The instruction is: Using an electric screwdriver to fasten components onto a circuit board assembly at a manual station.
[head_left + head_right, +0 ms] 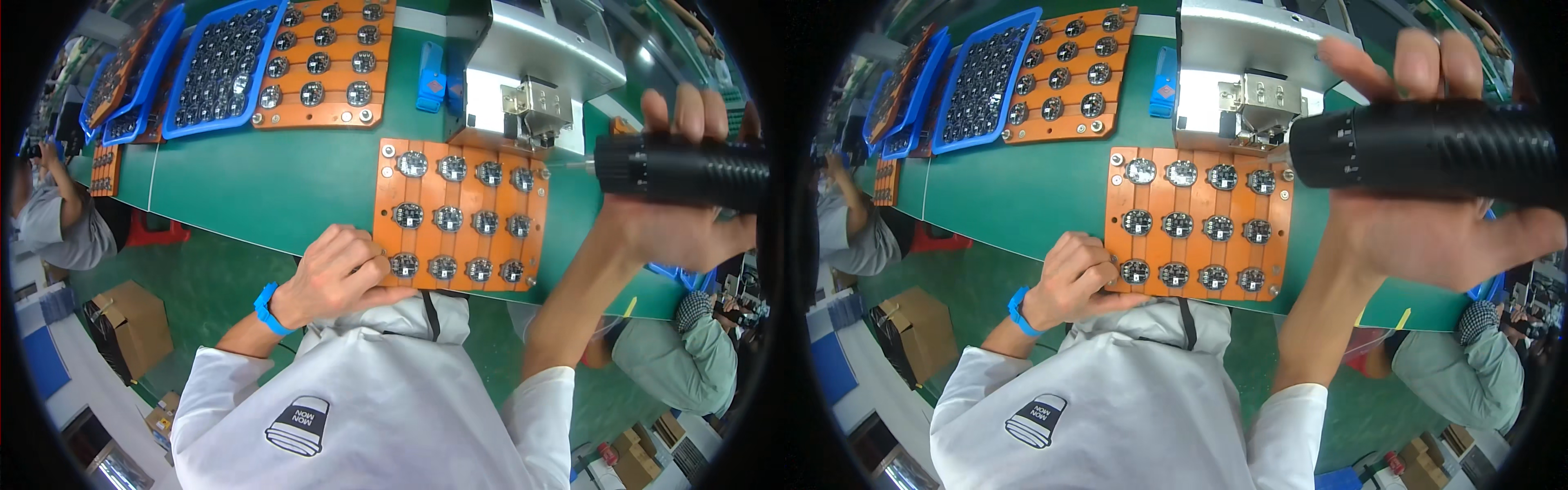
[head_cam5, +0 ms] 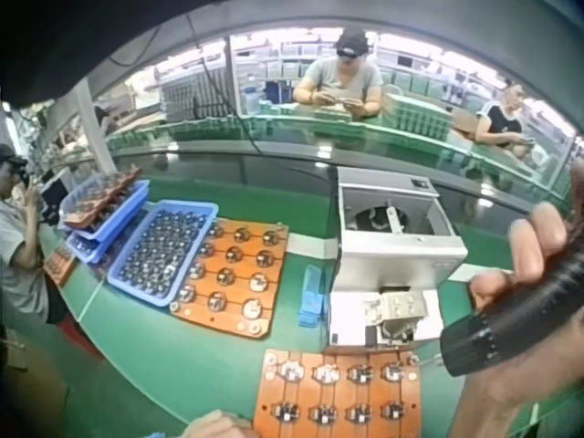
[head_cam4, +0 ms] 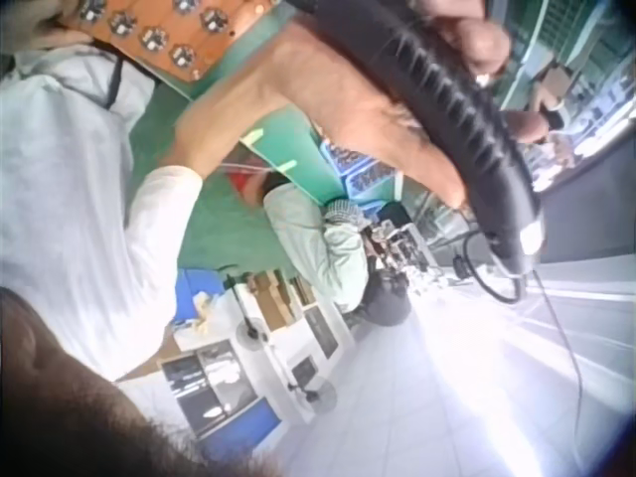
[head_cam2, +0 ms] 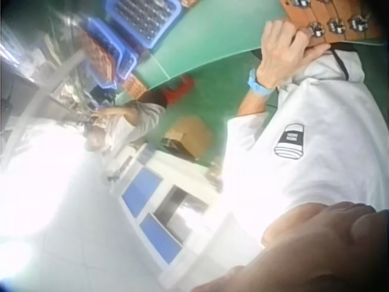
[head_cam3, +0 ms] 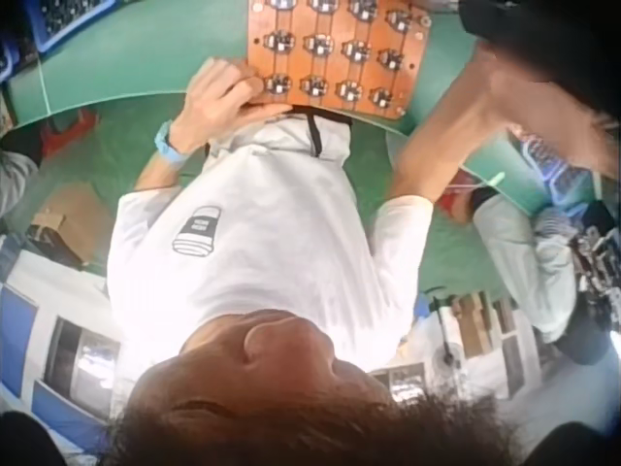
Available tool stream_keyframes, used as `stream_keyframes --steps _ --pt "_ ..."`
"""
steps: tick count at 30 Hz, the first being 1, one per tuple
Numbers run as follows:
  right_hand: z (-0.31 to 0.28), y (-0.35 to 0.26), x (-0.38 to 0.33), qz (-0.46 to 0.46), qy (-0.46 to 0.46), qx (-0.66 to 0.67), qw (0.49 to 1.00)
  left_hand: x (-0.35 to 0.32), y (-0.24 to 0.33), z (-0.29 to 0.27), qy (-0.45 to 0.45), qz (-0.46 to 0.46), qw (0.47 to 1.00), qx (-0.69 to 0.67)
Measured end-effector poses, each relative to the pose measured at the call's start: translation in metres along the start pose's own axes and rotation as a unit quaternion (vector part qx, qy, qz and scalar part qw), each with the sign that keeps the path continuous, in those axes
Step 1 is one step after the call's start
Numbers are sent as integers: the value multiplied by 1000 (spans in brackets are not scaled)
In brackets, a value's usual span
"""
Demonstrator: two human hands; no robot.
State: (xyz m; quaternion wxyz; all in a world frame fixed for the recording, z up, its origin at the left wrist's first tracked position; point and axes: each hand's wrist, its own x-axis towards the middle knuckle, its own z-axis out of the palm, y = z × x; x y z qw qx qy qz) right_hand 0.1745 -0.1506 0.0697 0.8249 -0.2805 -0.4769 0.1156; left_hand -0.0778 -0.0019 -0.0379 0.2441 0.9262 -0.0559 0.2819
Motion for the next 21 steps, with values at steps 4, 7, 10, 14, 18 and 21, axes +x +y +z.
stream_keyframes --steps 4,7,10,14,18,21 --pt "-9 12 9 15 -26 -3 1000 -5 0 3 9 -24 1000 1" --pt "-15 18 18 27 -49 -5 998 4 5 1 46 -22 999 -13" --pt "-17 16 23 37 -67 -16 997 16 9 8 51 43 998 -2" --pt "-19 13 20 40 10 -48 998 30 20 21 52 68 996 17" --pt "-21 21 16 67 21 -60 996 35 19 25 -13 44 999 10" --pt "-20 34 21 38 -46 -33 998 31 17 25 -6 38 999 -2"
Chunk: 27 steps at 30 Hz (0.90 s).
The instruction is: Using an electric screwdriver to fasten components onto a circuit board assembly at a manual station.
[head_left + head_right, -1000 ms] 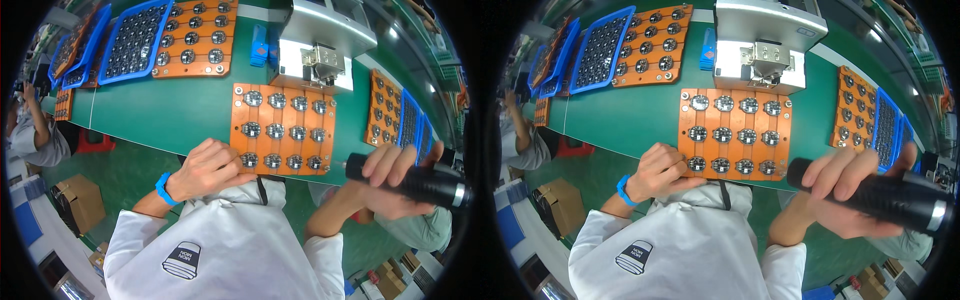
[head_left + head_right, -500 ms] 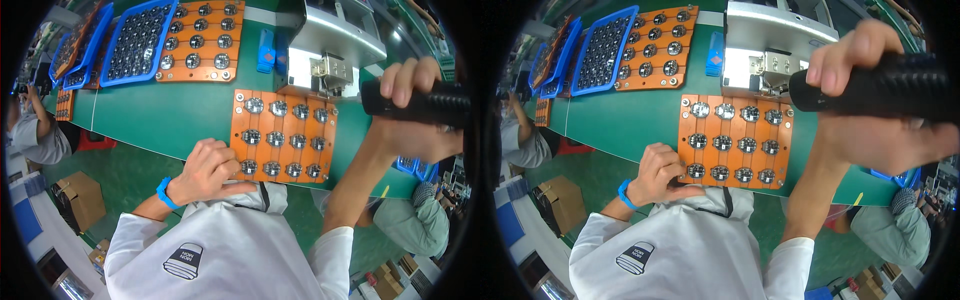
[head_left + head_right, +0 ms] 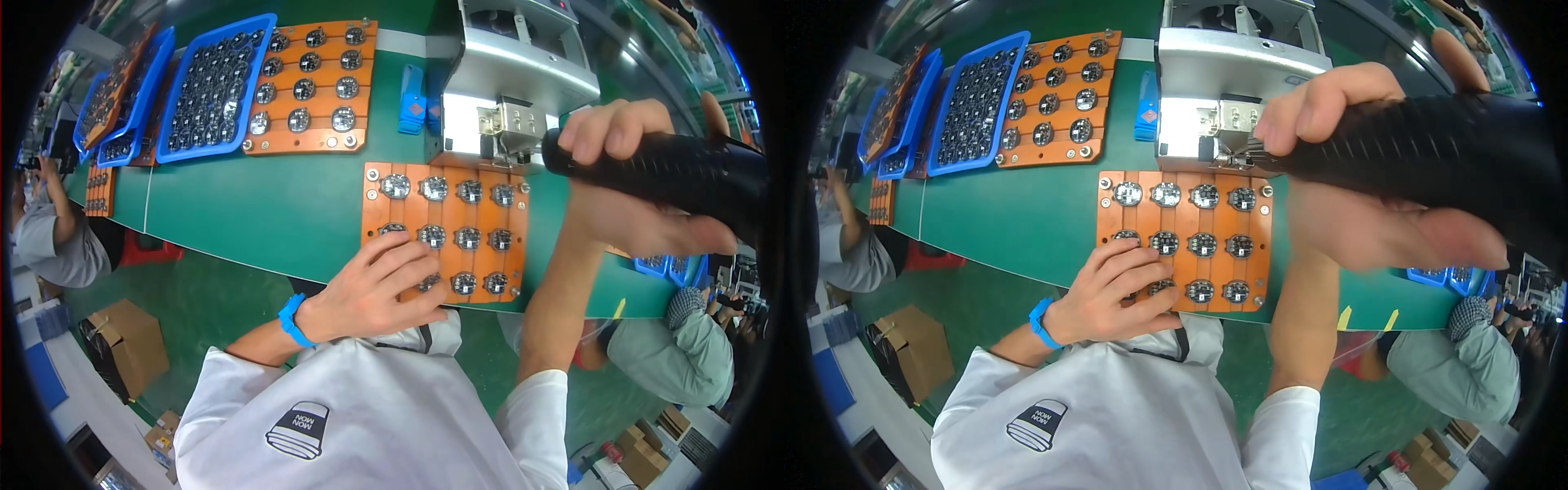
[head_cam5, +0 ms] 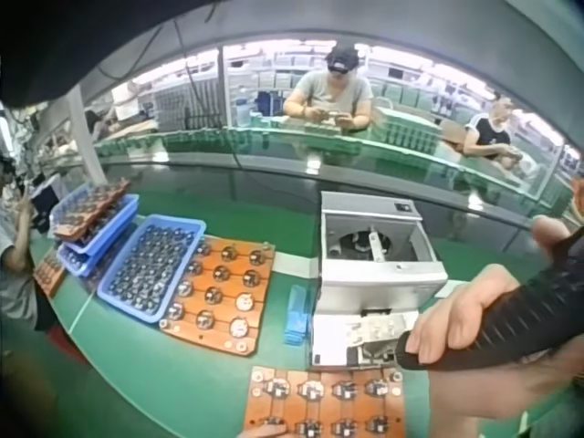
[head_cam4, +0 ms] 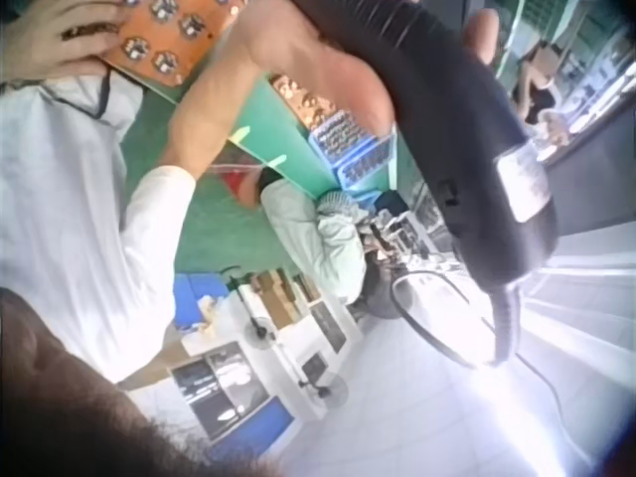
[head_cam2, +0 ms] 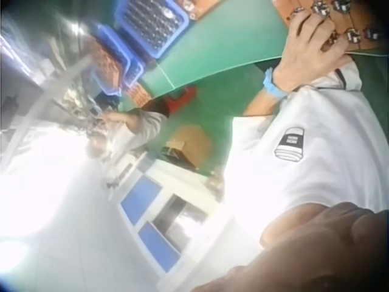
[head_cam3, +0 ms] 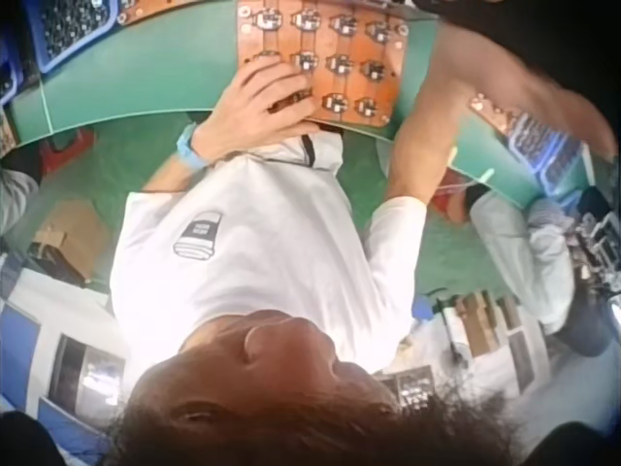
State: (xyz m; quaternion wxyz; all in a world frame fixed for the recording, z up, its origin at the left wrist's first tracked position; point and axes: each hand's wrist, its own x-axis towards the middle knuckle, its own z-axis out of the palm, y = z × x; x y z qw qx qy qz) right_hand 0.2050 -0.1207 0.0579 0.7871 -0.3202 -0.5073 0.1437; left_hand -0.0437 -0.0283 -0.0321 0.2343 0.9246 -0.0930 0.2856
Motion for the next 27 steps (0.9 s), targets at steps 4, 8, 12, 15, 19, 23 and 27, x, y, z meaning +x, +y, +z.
stream_keyframes --steps 4,8,12,15,19,23,27 --pt "0 -10 7 -52 -93 -28 994 4 0 -2 -5 15 1000 -8" --pt "6 -4 -4 15 -18 -79 997 4 2 -2 -4 12 1000 -16" --pt "9 -3 -6 31 9 -63 997 3 2 -4 -17 11 1000 -19" --pt "12 -7 -12 34 -16 3 999 6 0 -4 -5 19 999 -28" --pt "37 -27 -44 25 19 32 999 6 1 -6 -11 16 1000 -23" --pt "67 -49 -85 8 160 -65 985 10 6 -12 -33 16 999 -5" --pt "69 -52 -104 4 172 -26 985 20 12 -12 -74 29 997 1"
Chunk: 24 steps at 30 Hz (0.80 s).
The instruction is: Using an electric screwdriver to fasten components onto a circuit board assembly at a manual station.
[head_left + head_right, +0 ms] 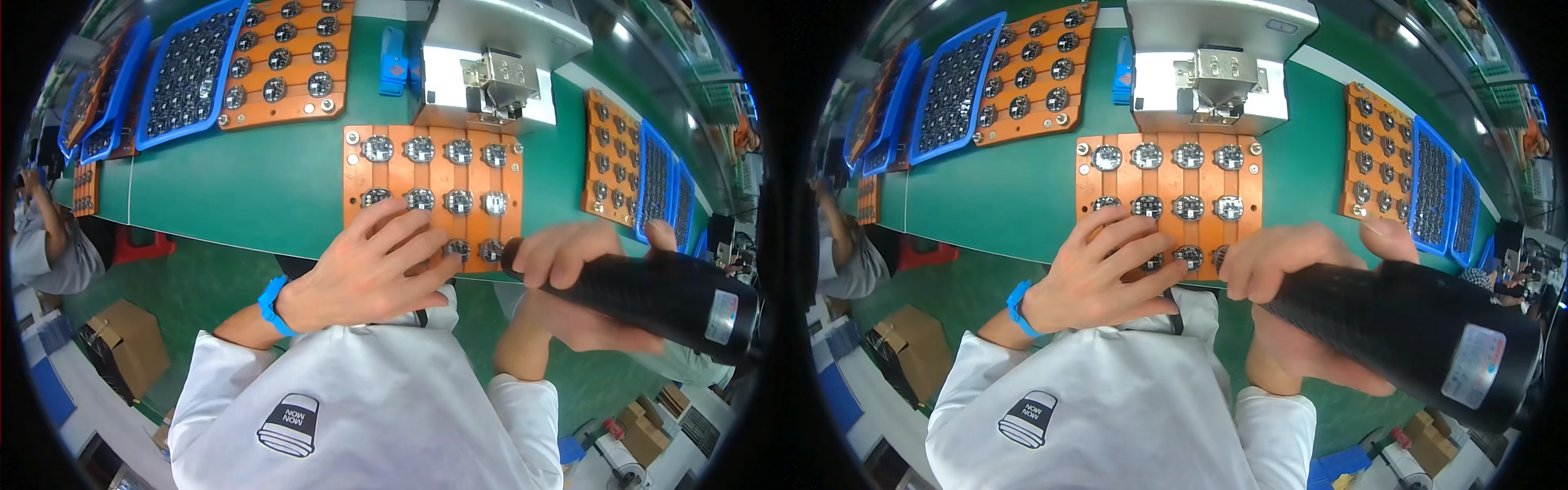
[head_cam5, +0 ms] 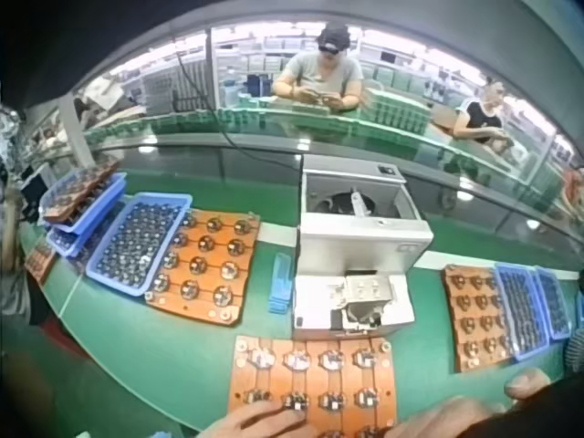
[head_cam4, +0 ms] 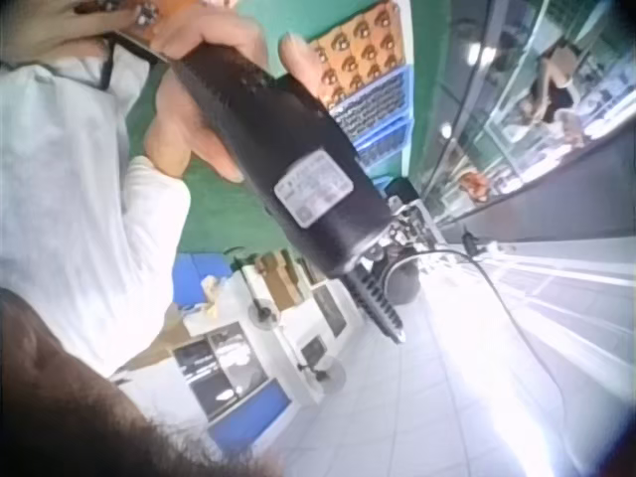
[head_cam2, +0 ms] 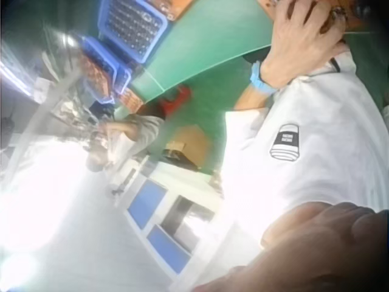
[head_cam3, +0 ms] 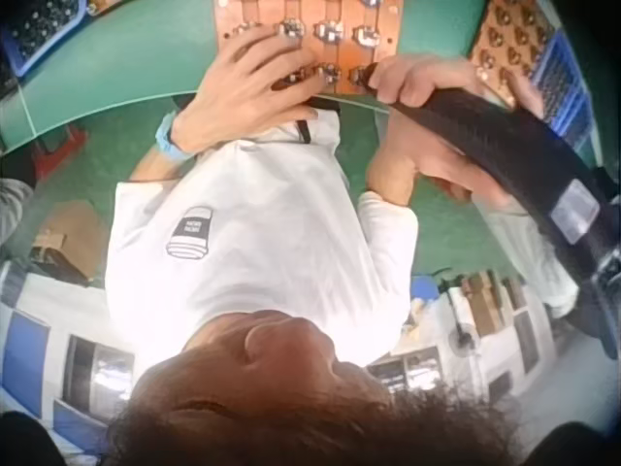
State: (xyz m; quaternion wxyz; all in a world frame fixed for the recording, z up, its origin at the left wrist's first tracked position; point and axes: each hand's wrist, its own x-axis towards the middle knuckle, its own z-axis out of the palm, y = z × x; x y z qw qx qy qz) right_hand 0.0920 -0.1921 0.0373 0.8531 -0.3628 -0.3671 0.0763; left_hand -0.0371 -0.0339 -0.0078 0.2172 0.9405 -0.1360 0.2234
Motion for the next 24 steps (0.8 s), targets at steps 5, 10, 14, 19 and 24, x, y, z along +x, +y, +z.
stream_keyframes --steps 5,10,14,19,24 --pt "-5 6 -6 58 -17 -34 998 1 4 6 -42 -19 999 6" --pt "-7 13 -9 51 -27 -27 998 1 3 9 -37 4 998 52" --pt "-16 17 -8 37 -68 -55 996 3 4 9 -26 4 998 49" --pt "-10 21 -17 37 -64 -75 994 3 3 10 -27 2 999 46" --pt "-4 14 -10 91 -58 -113 988 2 4 10 -11 -4 999 36"
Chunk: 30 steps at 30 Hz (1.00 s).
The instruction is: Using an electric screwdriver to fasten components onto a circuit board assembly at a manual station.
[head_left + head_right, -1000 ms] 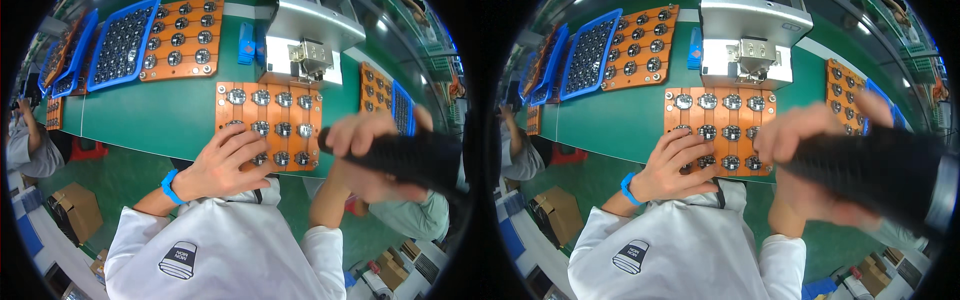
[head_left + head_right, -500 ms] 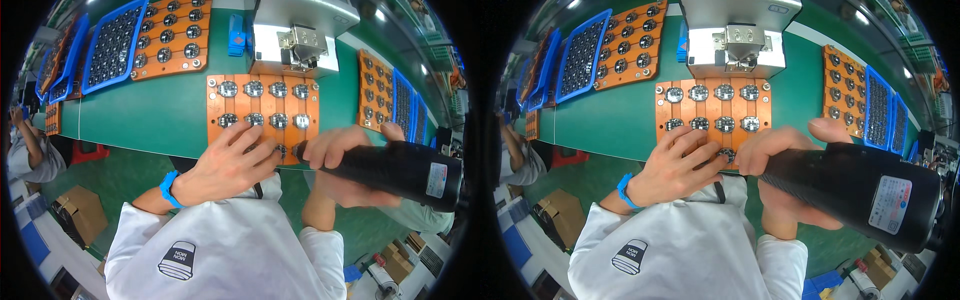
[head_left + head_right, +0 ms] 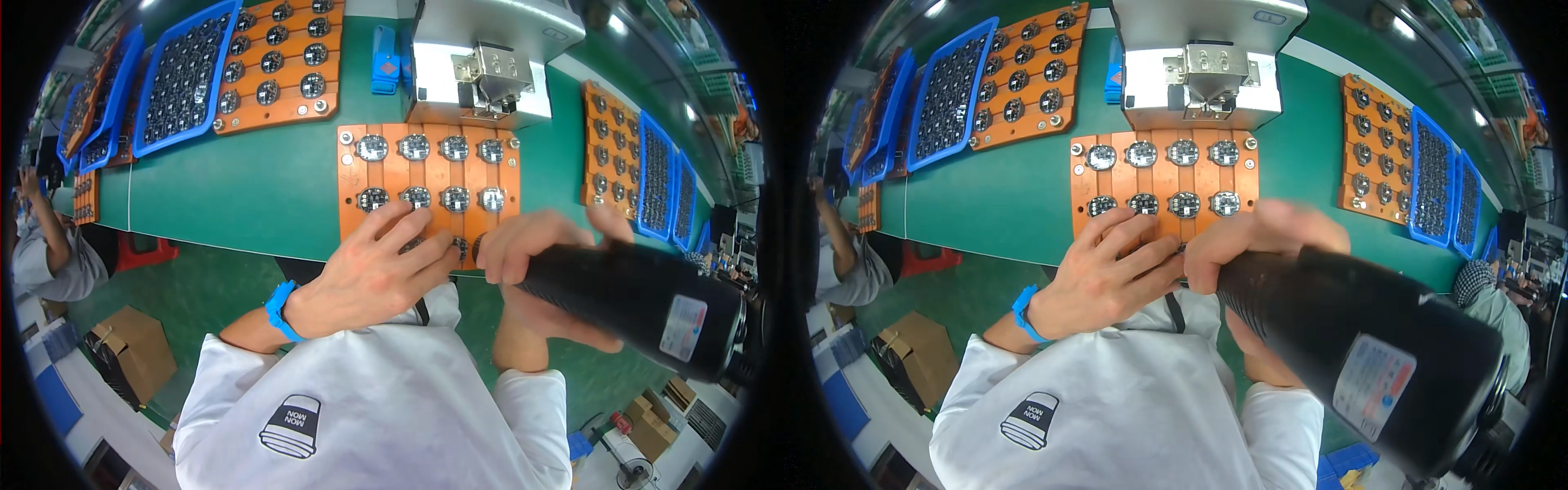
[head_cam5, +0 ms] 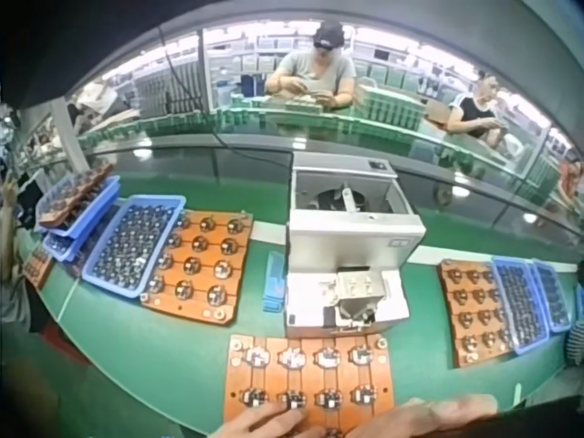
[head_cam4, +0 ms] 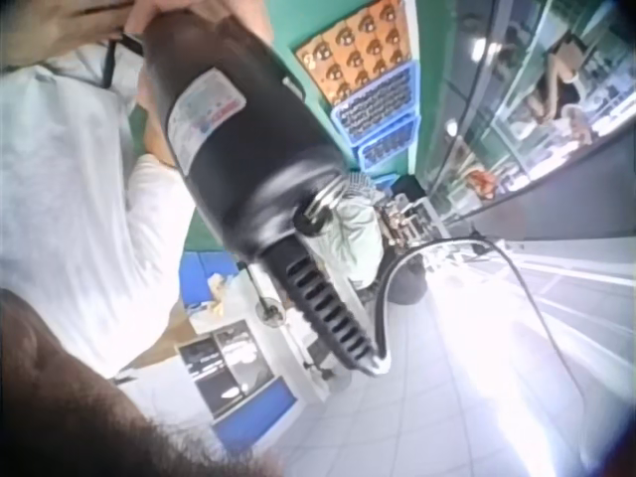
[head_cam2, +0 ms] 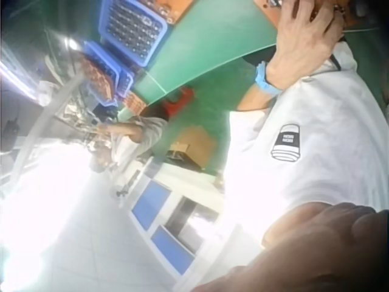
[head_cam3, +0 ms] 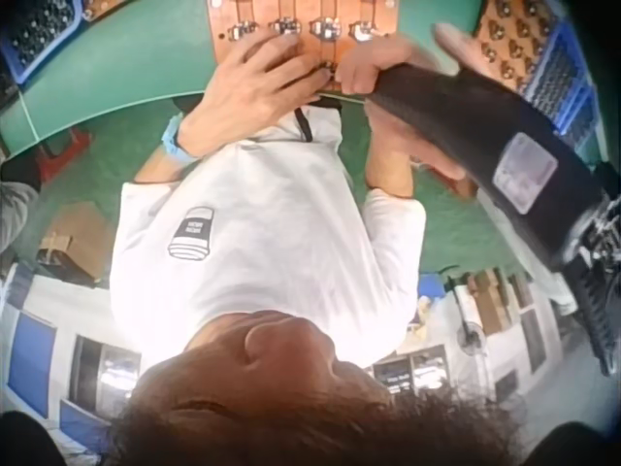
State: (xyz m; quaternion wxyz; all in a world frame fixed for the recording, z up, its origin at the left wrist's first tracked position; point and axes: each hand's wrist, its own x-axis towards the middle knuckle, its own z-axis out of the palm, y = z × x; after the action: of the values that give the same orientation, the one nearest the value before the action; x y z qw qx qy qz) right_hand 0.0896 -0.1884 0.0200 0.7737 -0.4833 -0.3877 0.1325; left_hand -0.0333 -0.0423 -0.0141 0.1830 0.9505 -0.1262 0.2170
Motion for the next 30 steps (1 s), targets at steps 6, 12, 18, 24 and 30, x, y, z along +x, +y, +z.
stream_keyframes --steps 6,12,18,24,30 --pt "-10 -2 46 -68 -31 171 982 0 1 2 1 5 1000 11" --pt "-42 3 126 -188 -254 73 946 0 -2 0 -6 2 1000 14" --pt "-39 13 140 -201 -255 57 944 -1 -2 1 -11 0 1000 9" --pt "-23 22 139 -179 -239 141 944 -2 -2 -2 -17 3 1000 4" --pt "-18 16 103 -83 -137 164 973 -4 -5 0 -10 7 1000 6"
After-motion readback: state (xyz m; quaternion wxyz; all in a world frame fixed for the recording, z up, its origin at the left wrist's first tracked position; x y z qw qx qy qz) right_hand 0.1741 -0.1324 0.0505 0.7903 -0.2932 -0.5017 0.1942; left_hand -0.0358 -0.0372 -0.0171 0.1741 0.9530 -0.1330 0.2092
